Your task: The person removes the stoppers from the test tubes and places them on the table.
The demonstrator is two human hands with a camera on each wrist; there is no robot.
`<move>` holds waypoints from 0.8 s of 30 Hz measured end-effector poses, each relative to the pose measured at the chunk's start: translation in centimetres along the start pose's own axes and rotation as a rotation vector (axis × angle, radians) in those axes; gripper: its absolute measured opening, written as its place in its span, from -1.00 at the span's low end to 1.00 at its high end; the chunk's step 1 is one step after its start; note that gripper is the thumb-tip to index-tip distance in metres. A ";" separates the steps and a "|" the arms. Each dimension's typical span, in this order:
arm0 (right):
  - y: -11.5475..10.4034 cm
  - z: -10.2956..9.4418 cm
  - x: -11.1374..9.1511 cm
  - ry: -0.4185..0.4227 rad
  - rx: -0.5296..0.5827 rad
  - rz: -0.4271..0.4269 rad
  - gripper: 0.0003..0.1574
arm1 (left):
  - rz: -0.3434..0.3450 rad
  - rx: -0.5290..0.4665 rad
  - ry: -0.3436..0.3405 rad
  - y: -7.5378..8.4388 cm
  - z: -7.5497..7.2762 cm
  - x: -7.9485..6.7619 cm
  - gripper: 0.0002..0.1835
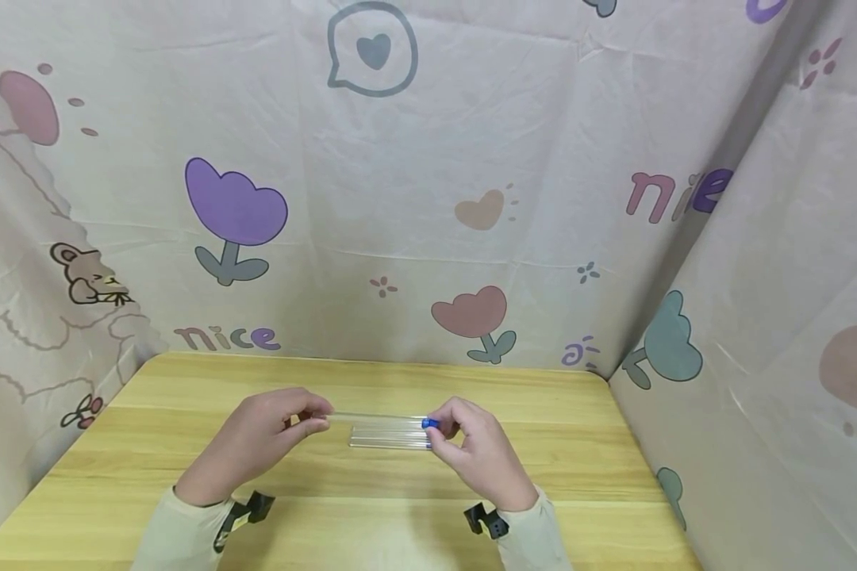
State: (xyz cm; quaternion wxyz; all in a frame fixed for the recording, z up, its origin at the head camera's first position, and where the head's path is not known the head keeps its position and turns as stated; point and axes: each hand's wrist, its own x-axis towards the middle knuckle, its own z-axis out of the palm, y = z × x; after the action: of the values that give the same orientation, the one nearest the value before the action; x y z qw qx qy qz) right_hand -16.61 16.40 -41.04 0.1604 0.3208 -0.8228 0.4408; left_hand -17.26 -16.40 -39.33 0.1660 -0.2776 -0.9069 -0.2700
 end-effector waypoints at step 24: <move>0.1 -0.2 0.0 -0.068 0.060 0.051 -0.74 | 0.003 -0.002 -0.013 -0.2 0.2 0.0 -0.86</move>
State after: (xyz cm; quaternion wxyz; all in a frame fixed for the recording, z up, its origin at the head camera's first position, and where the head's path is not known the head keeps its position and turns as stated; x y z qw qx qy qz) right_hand -16.69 16.58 -41.03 0.1115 0.3191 -0.8221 0.4582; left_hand -17.42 -16.45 -39.59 0.1600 -0.2808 -0.9073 -0.2690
